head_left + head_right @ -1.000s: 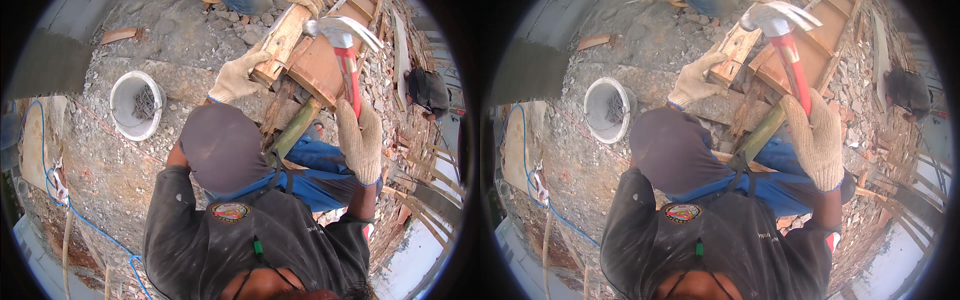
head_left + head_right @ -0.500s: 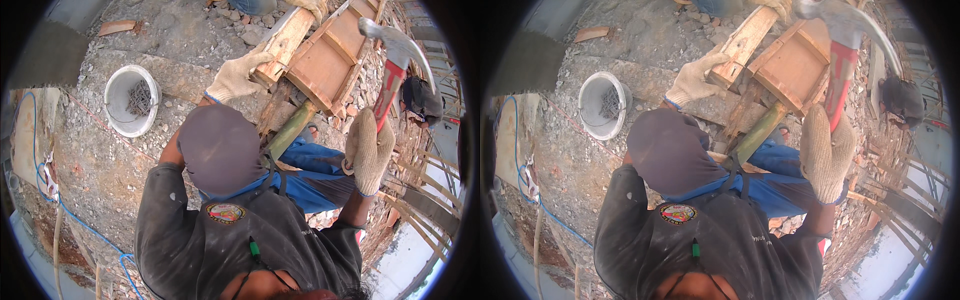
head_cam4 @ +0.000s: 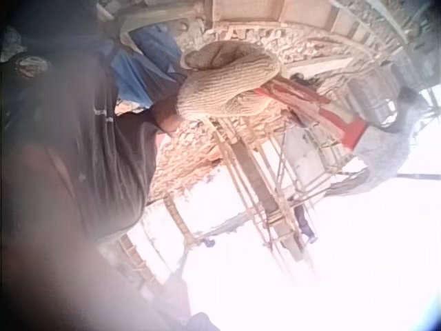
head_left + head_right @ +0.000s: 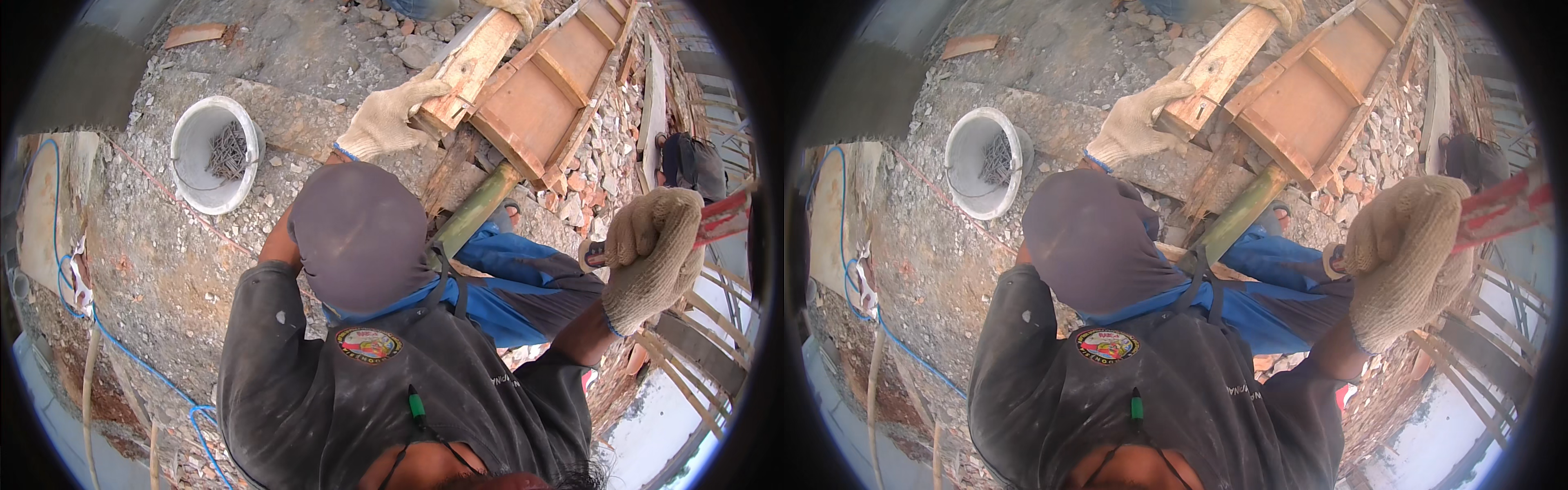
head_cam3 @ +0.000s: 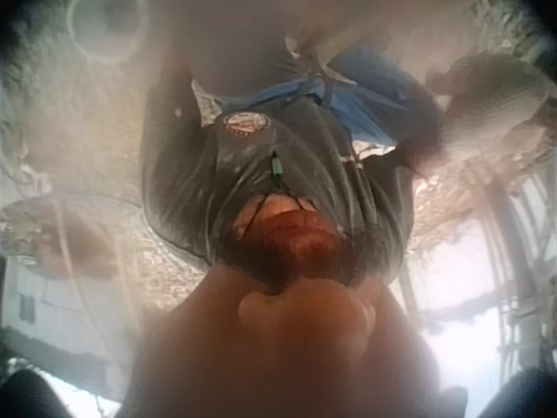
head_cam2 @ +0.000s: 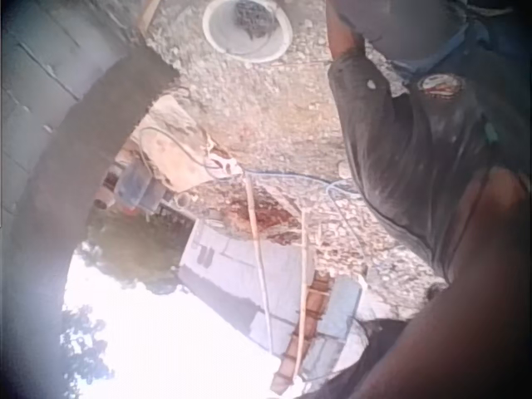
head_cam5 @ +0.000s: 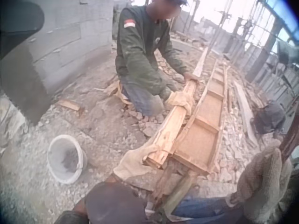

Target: The person sits on the ground at a construction site and uses a hammer to drive nails into wooden planks, assembling a wooden frame structure. Another worker assists by holding the wood in place.

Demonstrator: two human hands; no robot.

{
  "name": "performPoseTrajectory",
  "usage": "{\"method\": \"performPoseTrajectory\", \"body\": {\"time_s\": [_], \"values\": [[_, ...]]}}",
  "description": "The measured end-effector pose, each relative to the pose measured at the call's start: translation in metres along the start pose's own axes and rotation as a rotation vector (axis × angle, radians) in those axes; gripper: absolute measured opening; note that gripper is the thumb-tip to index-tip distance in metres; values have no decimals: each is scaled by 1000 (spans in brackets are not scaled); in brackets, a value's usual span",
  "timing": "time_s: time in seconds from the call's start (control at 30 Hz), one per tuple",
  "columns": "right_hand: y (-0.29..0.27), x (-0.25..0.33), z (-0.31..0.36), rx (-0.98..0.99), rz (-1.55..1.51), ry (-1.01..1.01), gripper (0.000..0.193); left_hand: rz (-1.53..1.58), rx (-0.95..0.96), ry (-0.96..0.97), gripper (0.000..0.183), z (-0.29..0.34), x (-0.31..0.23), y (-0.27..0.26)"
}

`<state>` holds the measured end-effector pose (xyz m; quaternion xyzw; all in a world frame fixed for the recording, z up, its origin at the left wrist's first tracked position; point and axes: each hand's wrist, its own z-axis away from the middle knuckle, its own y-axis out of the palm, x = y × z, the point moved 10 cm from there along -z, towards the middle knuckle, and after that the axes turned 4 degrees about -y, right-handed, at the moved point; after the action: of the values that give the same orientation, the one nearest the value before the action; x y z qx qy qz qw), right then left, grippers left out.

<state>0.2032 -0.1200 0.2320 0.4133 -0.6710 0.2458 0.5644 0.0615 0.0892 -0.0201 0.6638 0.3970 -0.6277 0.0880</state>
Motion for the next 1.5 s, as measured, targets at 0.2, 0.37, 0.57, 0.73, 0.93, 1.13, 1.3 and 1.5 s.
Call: {"method": "performPoseTrajectory", "body": {"time_s": [0.2,0.37,0.57,0.73,0.93,1.13,1.3,1.5], "values": [[4,-107,49,138,931,198,36,80,4,-36,96,0,0,6],[-16,-24,19,-188,653,157,30,-22,-63,26,85,9,-3,-8],[-7,-111,40,137,425,47,35,60,-37,73,87,-3,-10,2],[-11,-61,16,-66,812,416,32,16,20,-63,96,6,6,-4],[13,-49,14,13,635,-75,34,16,-9,23,96,3,5,2],[2,-82,21,166,964,491,31,70,61,-138,96,0,9,-3],[19,16,-14,60,17,-95,25,58,-23,10,96,1,5,-2],[-5,-122,37,265,1036,590,35,46,9,-42,97,-4,5,2]]}}
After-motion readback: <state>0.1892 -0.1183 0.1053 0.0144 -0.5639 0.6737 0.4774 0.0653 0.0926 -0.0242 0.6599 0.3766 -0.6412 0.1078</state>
